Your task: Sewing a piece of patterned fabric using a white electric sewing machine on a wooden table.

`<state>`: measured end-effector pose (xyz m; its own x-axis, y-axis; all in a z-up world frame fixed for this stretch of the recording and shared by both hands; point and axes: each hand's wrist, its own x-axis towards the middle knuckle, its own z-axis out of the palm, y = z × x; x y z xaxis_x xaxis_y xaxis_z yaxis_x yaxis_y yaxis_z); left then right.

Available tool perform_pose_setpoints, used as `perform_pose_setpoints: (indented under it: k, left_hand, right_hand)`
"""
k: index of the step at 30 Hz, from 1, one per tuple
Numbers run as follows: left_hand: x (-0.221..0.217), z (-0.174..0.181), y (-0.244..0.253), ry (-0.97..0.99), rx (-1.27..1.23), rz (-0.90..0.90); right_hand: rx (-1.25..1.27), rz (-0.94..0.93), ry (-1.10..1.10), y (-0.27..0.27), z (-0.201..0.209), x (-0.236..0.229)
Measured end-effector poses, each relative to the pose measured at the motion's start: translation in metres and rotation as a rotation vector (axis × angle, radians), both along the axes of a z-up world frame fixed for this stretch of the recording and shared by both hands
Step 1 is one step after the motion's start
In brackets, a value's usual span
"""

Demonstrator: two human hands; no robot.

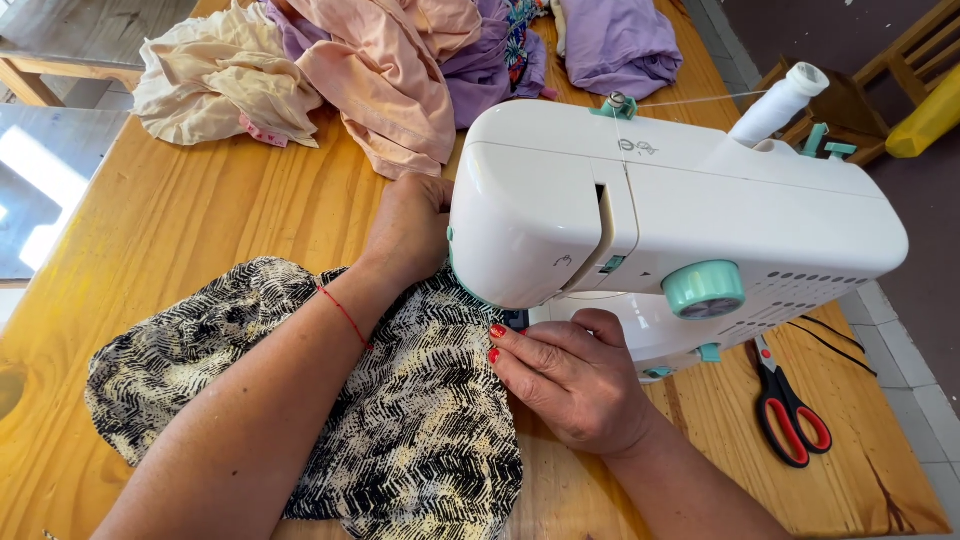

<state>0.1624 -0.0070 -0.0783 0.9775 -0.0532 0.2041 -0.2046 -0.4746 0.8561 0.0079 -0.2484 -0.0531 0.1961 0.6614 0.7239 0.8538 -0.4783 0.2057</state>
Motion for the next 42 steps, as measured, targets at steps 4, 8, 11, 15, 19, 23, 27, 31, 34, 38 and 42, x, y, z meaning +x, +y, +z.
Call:
perform_pose_setpoints:
  k: [4,8,11,15,19,23,27,31,34,38,42]
  left_hand:
    - [-0.005,0.009,0.000,0.019,-0.034,-0.011]
    - [-0.006,0.014,0.001,0.034,-0.011,0.001]
    - [-0.006,0.014,0.001,0.063,-0.012,0.012]
    - [-0.004,0.012,0.002,0.076,-0.016,0.020]
    - [0.007,0.000,0.005,0.078,-0.009,0.018]
    - [0.010,-0.006,0.006,0.084,-0.038,0.002]
    - [0.017,-0.014,0.006,0.078,-0.047,-0.003]
    - [0.018,-0.013,0.008,0.092,-0.047,0.000]
    - [0.008,-0.010,0.008,0.084,-0.076,0.012]
    - [-0.066,0.061,0.016,-0.143,0.276,0.162]
    - [-0.210,0.070,-0.001,-0.405,0.604,0.289]
  right_hand:
    - [-0.006,-0.010,-0.010,0.001,0.001,0.000]
    - [-0.005,-0.016,-0.004,0.002,0.002,0.001]
    - [-0.006,-0.026,-0.013,0.003,0.003,0.001]
    - [-0.005,-0.037,-0.001,0.004,0.004,0.001]
    - [0.003,-0.043,0.013,0.003,0.001,0.003]
    - [0.006,-0.049,0.015,0.002,0.000,0.003]
    - [-0.006,-0.065,0.028,0.000,-0.003,0.003]
    - [-0.001,-0.060,0.031,0.001,-0.001,0.004]
    - [0.006,-0.061,0.033,0.001,-0.003,0.002]
    - [0.075,-0.039,0.036,0.003,-0.006,0.009]
    - [0.053,-0.037,0.076,0.006,0.004,0.003]
